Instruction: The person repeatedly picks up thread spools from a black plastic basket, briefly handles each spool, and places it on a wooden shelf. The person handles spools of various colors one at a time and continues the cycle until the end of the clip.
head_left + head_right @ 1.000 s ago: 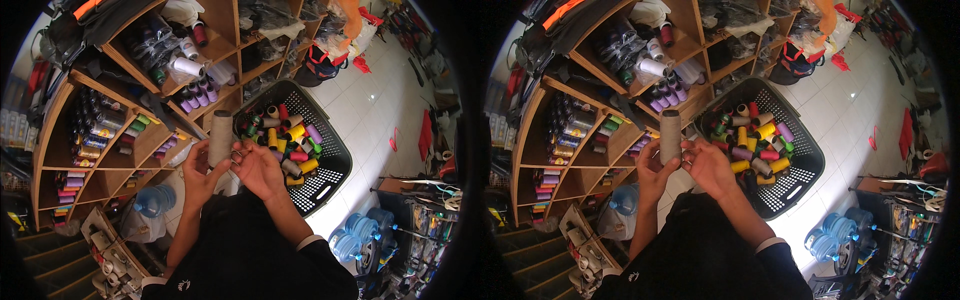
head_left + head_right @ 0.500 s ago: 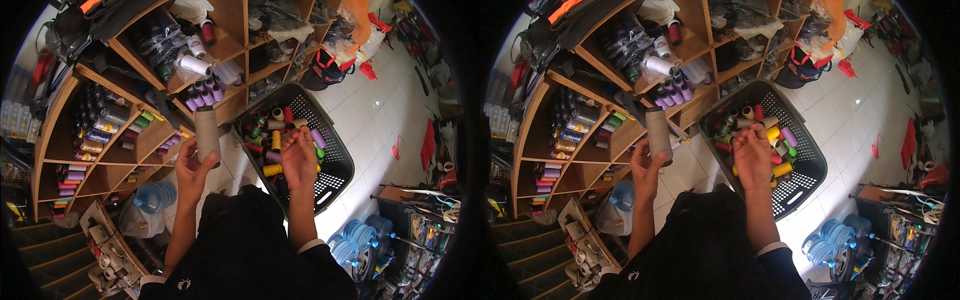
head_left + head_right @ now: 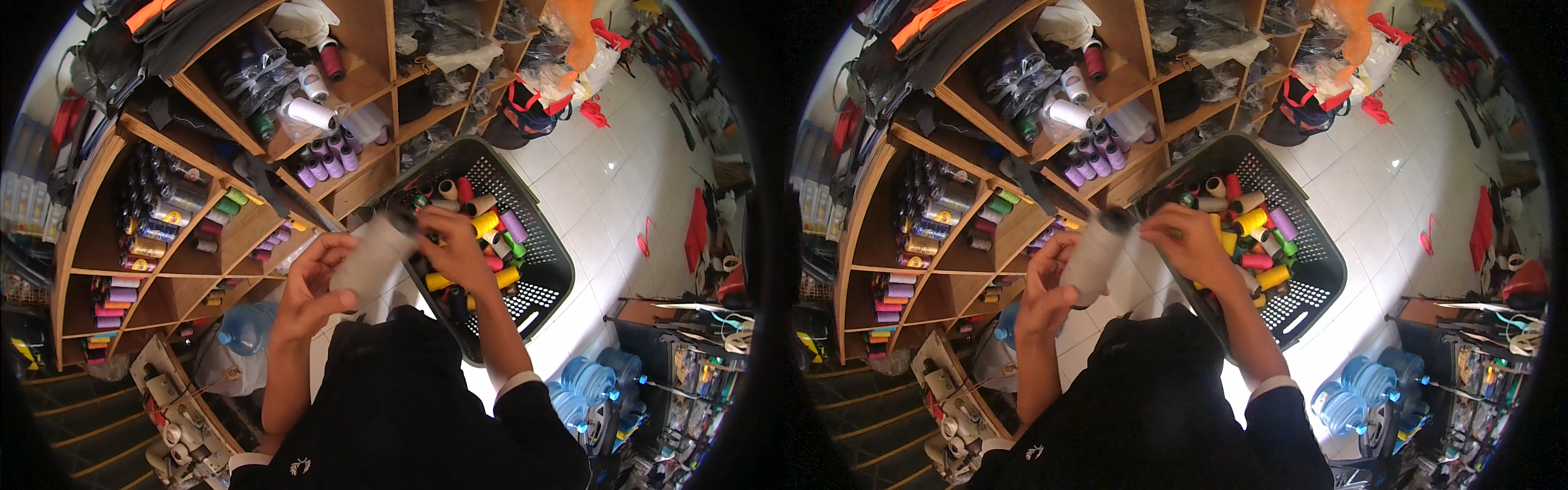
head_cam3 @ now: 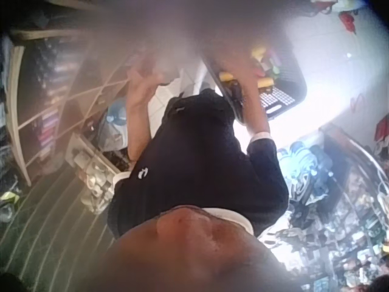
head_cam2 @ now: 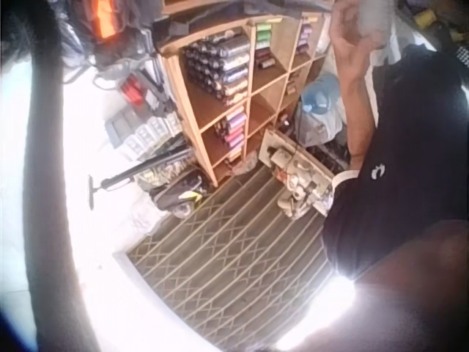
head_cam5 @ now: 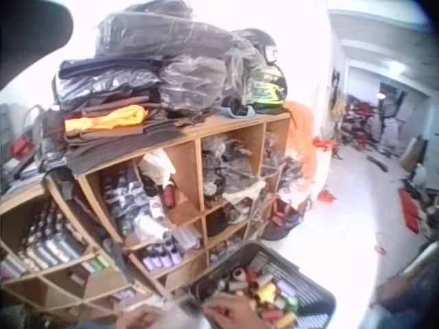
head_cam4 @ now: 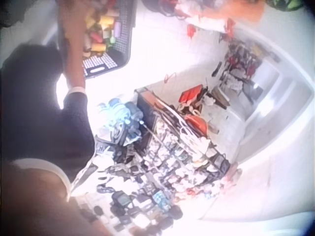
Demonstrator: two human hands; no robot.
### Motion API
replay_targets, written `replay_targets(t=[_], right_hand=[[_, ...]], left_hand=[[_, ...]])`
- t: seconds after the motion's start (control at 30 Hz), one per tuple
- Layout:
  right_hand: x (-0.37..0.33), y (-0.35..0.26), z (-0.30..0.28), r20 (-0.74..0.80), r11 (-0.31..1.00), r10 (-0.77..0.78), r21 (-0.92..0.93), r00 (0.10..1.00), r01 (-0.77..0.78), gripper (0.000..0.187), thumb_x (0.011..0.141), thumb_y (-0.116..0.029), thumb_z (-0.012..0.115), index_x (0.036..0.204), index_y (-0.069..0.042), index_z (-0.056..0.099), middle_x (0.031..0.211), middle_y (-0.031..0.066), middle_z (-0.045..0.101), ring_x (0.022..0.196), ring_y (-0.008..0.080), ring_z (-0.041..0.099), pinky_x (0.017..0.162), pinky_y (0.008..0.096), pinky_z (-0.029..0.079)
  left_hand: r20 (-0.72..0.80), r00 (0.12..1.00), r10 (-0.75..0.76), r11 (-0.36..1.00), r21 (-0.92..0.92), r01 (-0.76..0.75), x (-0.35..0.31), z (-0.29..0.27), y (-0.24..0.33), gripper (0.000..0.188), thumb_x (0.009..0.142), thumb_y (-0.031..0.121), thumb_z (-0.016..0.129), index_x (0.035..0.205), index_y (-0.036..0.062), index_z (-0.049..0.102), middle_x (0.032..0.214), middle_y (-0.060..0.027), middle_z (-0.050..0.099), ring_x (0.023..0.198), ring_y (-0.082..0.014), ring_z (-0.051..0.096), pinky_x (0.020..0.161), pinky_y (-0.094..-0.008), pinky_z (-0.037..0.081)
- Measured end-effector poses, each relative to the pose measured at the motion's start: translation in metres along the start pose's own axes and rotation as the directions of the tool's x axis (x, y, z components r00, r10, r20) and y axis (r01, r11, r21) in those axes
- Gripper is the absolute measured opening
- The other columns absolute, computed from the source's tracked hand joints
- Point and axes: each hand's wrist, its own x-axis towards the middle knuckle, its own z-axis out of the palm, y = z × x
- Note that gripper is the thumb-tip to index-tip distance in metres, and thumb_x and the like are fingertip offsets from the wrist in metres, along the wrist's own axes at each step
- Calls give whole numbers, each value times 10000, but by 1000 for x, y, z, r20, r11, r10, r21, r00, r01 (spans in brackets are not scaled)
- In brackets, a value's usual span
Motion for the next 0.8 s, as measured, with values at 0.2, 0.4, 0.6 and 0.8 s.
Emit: replay_targets(t=[0.2, 0.4, 0.6, 0.8], right_hand=[[62, -27, -15, 352, 996, -87, 13, 932, 89, 88, 890, -72, 593, 892, -1, 541, 812, 75, 541, 734, 186, 540, 676, 313, 442], [55, -91, -22, 348, 972, -83, -179, 934, 153, 59, 844, -19, 616, 829, 10, 567, 753, 108, 562, 679, 232, 581, 624, 325, 456], [16, -79, 20, 118, 969, 115, 207, 986, -137, 55, 864, -40, 645, 851, -1, 608, 804, 63, 609, 706, 157, 600, 645, 274, 477], [-1, -32, 50, 75, 679, 217, 705, 973, -206, 108, 881, -6, 624, 951, -12, 543, 872, 31, 590, 795, 101, 584, 735, 255, 487]], left_hand=[[62, 997, -55, 865, 502, 17, 8, 18, 20, 388, 683, 68, 824, 975, 31, 570, 979, -45, 605, 905, -126, 599, 778, -287, 505], [-324, 919, 225, 727, 684, 63, 2, 11, 0, 354, 688, 67, 823, 910, 25, 549, 913, -40, 589, 874, -104, 581, 710, -247, 507], [-384, 805, 452, 807, 560, -186, 1, 2, -7, 309, 768, 32, 761, 943, 10, 507, 953, -72, 570, 872, -114, 575, 687, -244, 515], [-359, 920, 155, 987, 7, -164, -7, 5, -5, 280, 825, 104, 707, 995, 19, 501, 1010, -117, 590, 908, -200, 624, 727, -334, 565]])
